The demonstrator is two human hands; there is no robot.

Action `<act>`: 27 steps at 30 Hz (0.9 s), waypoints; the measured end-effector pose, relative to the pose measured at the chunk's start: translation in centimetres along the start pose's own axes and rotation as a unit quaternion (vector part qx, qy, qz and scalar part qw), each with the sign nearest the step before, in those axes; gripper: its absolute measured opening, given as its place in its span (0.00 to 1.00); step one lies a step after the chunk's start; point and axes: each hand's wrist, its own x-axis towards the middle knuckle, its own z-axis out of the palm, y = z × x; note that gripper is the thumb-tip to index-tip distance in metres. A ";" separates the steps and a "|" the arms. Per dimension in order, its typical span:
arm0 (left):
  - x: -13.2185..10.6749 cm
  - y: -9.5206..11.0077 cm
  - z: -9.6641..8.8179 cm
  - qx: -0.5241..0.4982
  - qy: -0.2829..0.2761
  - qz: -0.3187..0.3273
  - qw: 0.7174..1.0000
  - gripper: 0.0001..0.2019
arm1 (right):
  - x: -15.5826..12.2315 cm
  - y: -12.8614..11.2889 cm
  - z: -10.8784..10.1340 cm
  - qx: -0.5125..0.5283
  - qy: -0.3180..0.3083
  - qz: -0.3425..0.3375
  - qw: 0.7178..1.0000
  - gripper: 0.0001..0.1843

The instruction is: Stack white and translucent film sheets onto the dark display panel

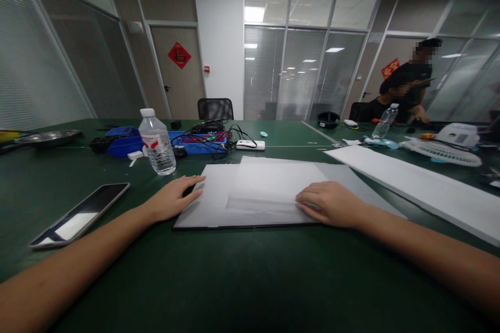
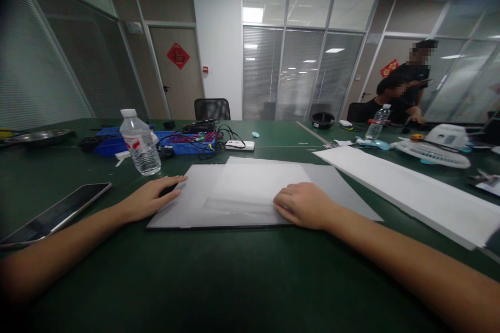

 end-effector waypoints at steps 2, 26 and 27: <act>0.0 0.1 -0.1 0.000 0.001 0.000 1.000 0.39 | 0.1 -0.5 0.0 0.023 -0.004 -0.027 0.999 0.19; 0.2 -0.4 0.5 0.010 0.004 0.029 1.000 0.35 | -0.2 2.6 0.4 0.012 -0.008 0.068 0.998 0.24; 0.2 -0.3 0.5 0.008 0.003 0.030 1.000 0.35 | -0.1 2.2 0.4 0.018 -0.008 0.063 0.998 0.24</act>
